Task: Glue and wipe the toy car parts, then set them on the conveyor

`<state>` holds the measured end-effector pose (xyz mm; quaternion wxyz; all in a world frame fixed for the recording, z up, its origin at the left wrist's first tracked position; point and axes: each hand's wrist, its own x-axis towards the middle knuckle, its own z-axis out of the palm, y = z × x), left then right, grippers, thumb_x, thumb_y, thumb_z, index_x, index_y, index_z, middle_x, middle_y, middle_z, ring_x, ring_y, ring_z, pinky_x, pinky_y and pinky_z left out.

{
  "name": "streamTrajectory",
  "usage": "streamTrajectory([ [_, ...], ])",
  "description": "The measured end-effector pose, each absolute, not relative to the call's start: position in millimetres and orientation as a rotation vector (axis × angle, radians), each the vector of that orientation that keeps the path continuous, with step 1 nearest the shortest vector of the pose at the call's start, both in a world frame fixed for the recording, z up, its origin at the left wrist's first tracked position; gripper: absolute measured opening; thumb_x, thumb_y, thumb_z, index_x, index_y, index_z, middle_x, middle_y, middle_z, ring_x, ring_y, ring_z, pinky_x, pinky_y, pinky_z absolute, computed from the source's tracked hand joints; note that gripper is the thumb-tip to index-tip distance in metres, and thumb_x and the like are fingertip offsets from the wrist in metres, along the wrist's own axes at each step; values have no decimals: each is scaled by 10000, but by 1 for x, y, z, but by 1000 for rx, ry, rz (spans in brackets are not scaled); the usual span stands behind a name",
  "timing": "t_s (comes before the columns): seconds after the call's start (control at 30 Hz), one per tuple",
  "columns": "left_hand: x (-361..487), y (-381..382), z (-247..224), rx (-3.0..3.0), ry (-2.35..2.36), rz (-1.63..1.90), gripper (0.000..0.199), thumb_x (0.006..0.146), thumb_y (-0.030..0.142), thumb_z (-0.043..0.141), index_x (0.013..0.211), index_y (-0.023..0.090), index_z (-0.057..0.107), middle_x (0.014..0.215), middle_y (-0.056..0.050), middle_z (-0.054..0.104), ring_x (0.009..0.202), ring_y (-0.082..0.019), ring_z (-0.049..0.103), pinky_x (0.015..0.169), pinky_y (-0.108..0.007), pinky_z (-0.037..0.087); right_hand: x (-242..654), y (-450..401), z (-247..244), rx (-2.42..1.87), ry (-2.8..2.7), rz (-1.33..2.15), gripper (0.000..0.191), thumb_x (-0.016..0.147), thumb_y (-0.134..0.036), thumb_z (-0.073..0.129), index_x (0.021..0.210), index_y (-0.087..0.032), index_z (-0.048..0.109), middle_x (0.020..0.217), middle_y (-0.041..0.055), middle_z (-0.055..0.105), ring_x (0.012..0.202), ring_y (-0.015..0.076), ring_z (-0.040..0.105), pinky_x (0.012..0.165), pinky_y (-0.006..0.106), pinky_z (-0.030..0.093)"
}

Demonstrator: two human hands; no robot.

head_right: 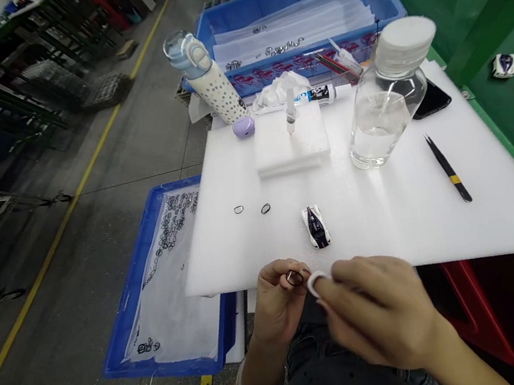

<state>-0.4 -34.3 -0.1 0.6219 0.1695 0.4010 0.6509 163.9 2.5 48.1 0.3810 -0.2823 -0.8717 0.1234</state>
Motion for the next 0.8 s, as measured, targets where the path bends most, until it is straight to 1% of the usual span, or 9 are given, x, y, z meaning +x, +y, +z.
streamTrajectory([
  [0.1, -2, -38, -1, 498, 975, 1511, 312, 613, 492, 901, 733, 225, 796, 640, -32, 737, 574, -133, 683, 558, -215, 610, 181, 6, 46, -908, -2017, 347, 276, 853, -84, 636, 1074, -244, 679, 909, 47, 673, 664, 136, 633, 523, 264, 497],
  [0.17, -7, -40, 0, 694, 1075, 1530, 256, 689, 434, 875, 794, 213, 798, 692, -43, 753, 612, -145, 697, 578, -224, 612, 185, 11, 41, -1002, -1897, 423, 298, 853, -68, 639, 1084, -251, 681, 928, 47, 672, 689, 141, 629, 519, 265, 472],
  [0.23, -14, -37, 2, 1012, 1292, 1535, 151, 765, 311, 836, 862, 204, 792, 777, -52, 770, 686, -158, 714, 636, -243, 615, 183, 17, 35, -1071, -1870, 526, 226, 863, -98, 652, 1043, -232, 677, 901, 40, 668, 700, 135, 619, 530, 255, 460],
  [0.3, -19, -30, 4, 1392, 1555, 1490, 102, 808, 204, 786, 911, 197, 780, 842, -51, 776, 746, -166, 720, 705, -271, 616, 178, 23, 28, -1130, -1895, 595, 133, 872, -146, 664, 991, -207, 667, 861, 33, 661, 695, 125, 606, 543, 243, 455],
  [0.37, -20, -20, 5, 1718, 1736, 1412, 111, 839, 166, 741, 944, 188, 768, 865, -51, 773, 780, -176, 722, 740, -300, 617, 171, 29, 23, -1166, -1934, 625, 82, 883, -180, 659, 965, -188, 662, 836, 30, 654, 675, 115, 592, 538, 232, 445],
  [0.43, -18, -10, 4, 1932, 1802, 1360, 114, 874, 164, 699, 972, 180, 756, 872, -56, 764, 795, -180, 719, 732, -311, 618, 164, 35, 18, -1184, -1969, 641, 71, 900, -200, 639, 960, -177, 667, 816, 28, 649, 633, 102, 572, 508, 224, 421],
  [0.57, -8, -2, -4, 2082, 1809, 1343, 116, 903, 175, 666, 993, 172, 741, 865, -57, 737, 795, -172, 699, 703, -294, 609, 157, 45, 11, -1228, -2026, 659, 97, 909, -237, 624, 927, -167, 689, 785, 21, 649, 566, 86, 539, 476, 219, 393],
  [0.73, -3, -3, -11, 2054, 1830, 1313, 123, 905, 188, 667, 1008, 174, 733, 863, -53, 701, 786, -170, 675, 705, -300, 600, 155, 49, 7, -1241, -2079, 707, 148, 936, -257, 592, 920, -164, 706, 776, 20, 653, 578, 90, 572, 513, 219, 427],
  [0.8, -5, -3, -10, 1996, 1849, 1305, 153, 884, 203, 701, 1032, 176, 728, 907, -58, 698, 826, -176, 677, 745, -315, 606, 155, 49, 6, -1237, -2099, 700, 158, 943, -262, 586, 929, -161, 706, 788, 24, 656, 580, 93, 580, 527, 224, 436],
])
